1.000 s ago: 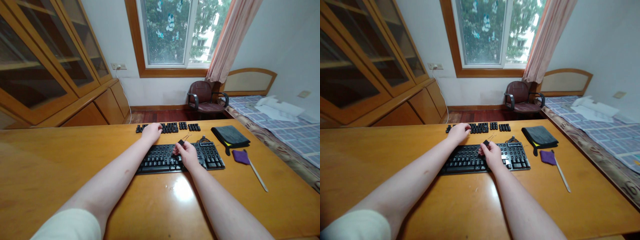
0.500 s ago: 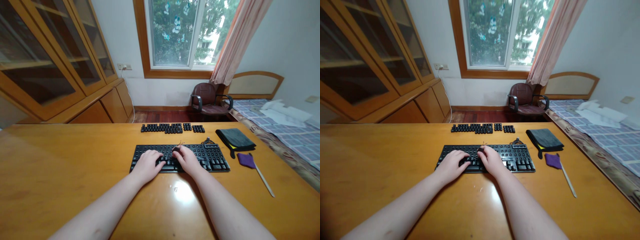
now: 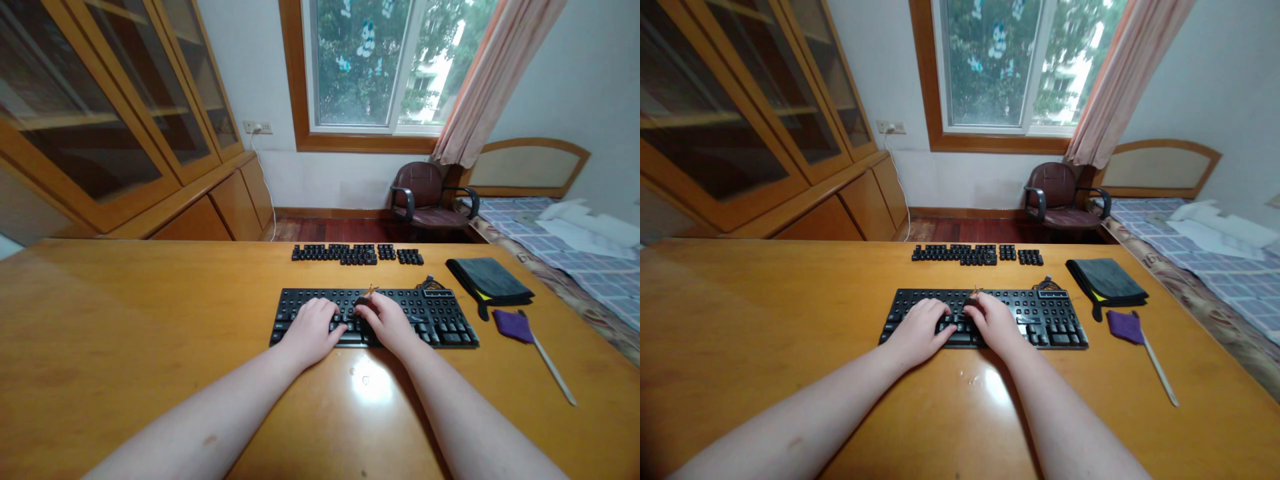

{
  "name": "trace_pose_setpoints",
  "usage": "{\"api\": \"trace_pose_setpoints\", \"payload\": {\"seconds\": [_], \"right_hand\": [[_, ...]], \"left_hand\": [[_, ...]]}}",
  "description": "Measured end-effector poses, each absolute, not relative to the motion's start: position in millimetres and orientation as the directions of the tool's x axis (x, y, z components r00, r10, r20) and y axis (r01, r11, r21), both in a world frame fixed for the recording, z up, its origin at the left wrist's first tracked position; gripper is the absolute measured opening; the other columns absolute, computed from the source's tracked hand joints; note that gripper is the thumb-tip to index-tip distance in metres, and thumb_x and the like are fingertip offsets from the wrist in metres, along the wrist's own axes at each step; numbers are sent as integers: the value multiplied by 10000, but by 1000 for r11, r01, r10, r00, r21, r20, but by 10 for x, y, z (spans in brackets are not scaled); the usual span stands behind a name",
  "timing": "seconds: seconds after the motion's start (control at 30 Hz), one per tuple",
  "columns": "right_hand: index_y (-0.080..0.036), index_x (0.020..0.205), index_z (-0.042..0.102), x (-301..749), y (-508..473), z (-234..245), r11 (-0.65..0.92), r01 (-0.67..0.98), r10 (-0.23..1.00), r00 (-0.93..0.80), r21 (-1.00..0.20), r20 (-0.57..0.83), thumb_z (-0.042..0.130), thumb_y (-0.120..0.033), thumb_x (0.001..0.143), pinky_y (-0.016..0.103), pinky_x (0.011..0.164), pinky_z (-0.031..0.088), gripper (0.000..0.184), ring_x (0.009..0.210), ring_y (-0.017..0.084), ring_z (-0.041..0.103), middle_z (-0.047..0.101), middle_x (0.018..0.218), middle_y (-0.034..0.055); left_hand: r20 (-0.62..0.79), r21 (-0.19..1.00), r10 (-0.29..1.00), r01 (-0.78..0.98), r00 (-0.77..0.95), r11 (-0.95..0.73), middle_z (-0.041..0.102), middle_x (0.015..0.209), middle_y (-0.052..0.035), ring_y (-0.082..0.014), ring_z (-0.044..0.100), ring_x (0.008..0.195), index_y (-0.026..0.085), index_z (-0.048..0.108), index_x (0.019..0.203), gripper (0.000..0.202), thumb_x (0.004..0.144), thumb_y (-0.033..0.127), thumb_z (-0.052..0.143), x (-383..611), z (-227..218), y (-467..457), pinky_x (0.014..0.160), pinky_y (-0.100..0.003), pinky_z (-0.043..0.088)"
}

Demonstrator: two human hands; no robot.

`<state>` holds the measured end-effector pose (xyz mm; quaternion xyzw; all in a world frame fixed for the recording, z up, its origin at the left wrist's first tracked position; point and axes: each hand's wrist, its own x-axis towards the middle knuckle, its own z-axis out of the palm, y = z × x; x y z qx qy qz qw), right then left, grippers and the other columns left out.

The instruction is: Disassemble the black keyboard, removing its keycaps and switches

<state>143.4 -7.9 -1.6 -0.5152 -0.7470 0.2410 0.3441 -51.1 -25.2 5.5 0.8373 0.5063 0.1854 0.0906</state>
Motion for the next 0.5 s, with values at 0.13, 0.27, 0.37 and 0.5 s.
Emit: {"api": "trace_pose_setpoints", "payload": {"seconds": [0.13, 0.27, 0.37, 0.5], "right_hand": [[-207, 795, 602, 1395, -102, -5, 402, 609, 915, -297, -684, 274, 521, -283, 839, 285, 665, 441, 119, 730, 182, 580, 641, 773, 34], [-224, 850, 630, 1349, -137, -4, 452, 613, 889, -371, -648, 269, 521, -281, 844, 291, 697, 454, 124, 767, 184, 594, 655, 821, 37], [-221, 886, 631, 1338, -157, 7, 473, 630, 878, -398, -616, 266, 507, -276, 856, 294, 724, 462, 139, 797, 187, 606, 662, 857, 45], [-211, 895, 633, 1351, -176, 0, 519, 650, 852, -442, -555, 279, 458, -264, 885, 298, 732, 461, 183, 805, 194, 613, 671, 870, 60]], "left_hand": [[214, 332, 877, 813, 430, -479, 590, 910, -63, -231, 513, 895, 187, 562, 910, 222, 804, 382, 566, -502, 65, -262, 804, -368, 418], [193, 300, 863, 809, 467, -505, 592, 945, -75, -231, 513, 903, 202, 581, 974, 244, 819, 386, 543, -483, 94, -272, 812, -377, 414], [191, 310, 853, 795, 485, -522, 598, 954, -70, -230, 512, 917, 204, 591, 975, 213, 821, 344, 542, -459, 105, -262, 828, -377, 415], [200, 379, 822, 731, 533, -567, 614, 994, -62, -219, 516, 950, 197, 598, 985, 187, 828, 275, 531, -440, 84, -229, 854, -360, 421]]}}
